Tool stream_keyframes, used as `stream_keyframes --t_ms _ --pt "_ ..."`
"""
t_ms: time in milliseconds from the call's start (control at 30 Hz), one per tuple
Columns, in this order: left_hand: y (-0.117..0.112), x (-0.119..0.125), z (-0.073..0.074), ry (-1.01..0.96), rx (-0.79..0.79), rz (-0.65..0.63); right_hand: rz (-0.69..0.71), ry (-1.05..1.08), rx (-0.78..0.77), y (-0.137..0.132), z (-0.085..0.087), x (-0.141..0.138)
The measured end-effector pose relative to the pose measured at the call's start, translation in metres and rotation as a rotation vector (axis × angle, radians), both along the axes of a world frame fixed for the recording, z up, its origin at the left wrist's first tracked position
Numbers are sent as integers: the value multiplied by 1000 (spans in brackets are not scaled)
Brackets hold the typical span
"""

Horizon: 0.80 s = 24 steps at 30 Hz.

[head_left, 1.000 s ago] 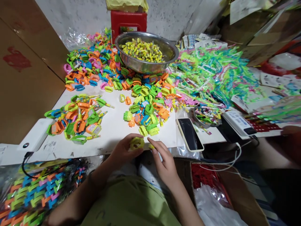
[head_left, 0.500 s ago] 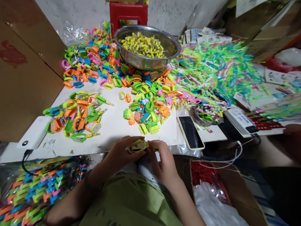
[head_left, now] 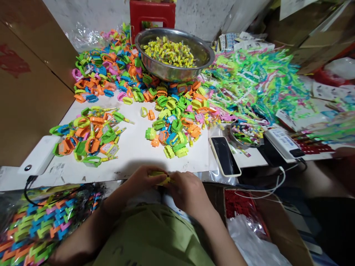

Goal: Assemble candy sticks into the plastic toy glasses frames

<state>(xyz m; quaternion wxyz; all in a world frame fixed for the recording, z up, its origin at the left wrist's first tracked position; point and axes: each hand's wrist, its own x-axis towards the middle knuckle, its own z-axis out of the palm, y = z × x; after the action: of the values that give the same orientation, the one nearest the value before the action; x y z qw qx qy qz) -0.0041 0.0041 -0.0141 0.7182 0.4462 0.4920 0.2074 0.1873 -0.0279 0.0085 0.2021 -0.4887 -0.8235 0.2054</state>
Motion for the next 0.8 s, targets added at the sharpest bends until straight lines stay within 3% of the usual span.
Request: stream_keyframes --t_ms 100,200,267,367,433,500,567,633,700,800 --pt "2 -4 5 46 0 -46 14 8 10 3 -5 -4" --pt "8 -20 19 214 248 -28 17 16 -16 24 -12 6" --pt "14 -40 33 471 471 66 -61 15 22 48 -22 22" --pt "28 -83 55 925 640 299 -373 -90 126 82 -43 50" --pt "39 -110 66 1145 719 438 -429 -185 116 95 -54 62" --pt "50 -129 68 1304 818 513 -390 -252 97 98 -59 66" --pt "61 -134 62 1394 913 535 -372 -291 104 93 -60 64" --pt "71 -123 49 1362 1012 484 -390 -307 127 86 -59 61" --pt "84 -101 29 1212 1071 355 -402 -289 160 78 -59 60" --pt "105 -64 -2 945 1020 180 -417 -187 211 68 -59 63"
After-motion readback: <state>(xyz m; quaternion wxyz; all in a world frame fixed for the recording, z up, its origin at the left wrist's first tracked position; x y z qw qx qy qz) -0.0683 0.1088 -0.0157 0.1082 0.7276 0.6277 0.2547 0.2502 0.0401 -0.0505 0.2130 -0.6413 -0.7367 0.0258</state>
